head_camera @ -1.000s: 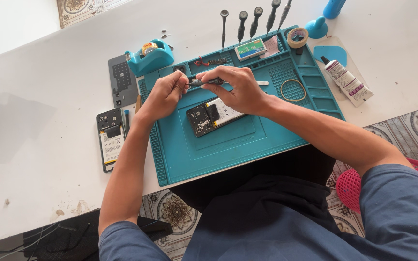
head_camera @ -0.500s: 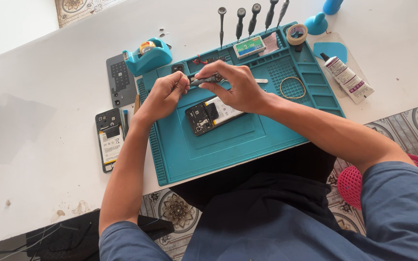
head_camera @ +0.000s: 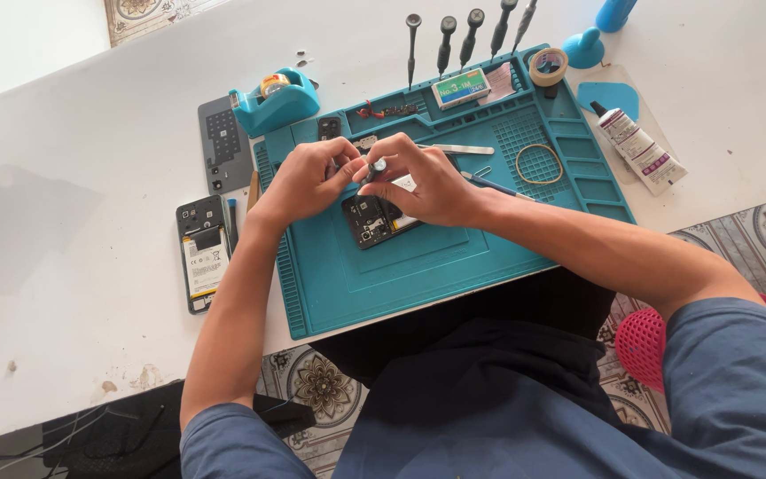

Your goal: The person uses a screwdriver to remove screws from a disassembled smartphone placed on a blue work mat. They then use a wooden stick to lift and remove a small internal component, placing it on the mat. The person continues to manipulate internal parts with their fingers and tools.

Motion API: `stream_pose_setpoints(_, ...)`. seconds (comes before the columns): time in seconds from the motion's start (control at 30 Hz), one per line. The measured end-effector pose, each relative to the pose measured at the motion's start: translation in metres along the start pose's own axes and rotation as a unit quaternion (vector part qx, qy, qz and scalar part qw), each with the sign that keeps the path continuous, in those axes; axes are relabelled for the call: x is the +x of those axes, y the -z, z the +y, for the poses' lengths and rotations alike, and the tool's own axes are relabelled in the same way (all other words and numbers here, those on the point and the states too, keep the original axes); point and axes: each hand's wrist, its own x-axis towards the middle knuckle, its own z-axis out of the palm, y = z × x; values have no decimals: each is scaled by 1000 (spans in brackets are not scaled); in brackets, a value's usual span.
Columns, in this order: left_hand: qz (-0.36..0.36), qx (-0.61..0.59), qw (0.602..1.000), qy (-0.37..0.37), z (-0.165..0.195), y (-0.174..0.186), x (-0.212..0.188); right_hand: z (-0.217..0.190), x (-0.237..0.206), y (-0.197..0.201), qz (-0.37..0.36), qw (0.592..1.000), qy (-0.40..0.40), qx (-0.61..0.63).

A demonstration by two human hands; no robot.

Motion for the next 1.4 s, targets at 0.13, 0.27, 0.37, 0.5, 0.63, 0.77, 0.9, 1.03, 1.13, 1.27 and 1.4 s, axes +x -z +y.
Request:
stream_pose_setpoints(0.13,-8,19,1000,3,0,1,0,-1,3,-3,3,1000,6,4)
stream_pose_setpoints(0.27,-10,39,999,2,-1,0,1,-1,4,-6,7,1000,7,4)
stream_pose_setpoints(0.37,-11,49,999,12,-2,0,1,-1,4,-5,14,1000,-2,-15)
stream_pose_setpoints(0.5,-18,56,998,34,-1,0,0,0,5,-6,22,1000,5,-12)
stream_pose_setpoints(0.63,-15,47,998,29,-3,0,-1,1,3,-9,20,1000,14,-8)
stream_pose_setpoints(0.77,-20,59,997,38,-6,-1,0,2,1,-12,19,1000,17,12)
stream_pose_setpoints(0.9,-13,65,998,17,-8,-1,0,1,3,-8,-33,998,44,-4)
stream_pose_setpoints(1.03,-19,70,997,15,-9,-2,0,-3,4,-9,-72,995,63,-24)
stream_pose_setpoints(1.13,-23,81,996,32,-11,-2,0,-4,4,-9,-101,994,9,-40)
stream_pose_setpoints(1.27,-9,86,996,-11,-13,-3,-1,-3,5,-8,-83,995,46,-36)
stream_pose_setpoints(1.4,-12,87,996,-6,-12,-4,-1,-5,5,-8,-76,995,46,41)
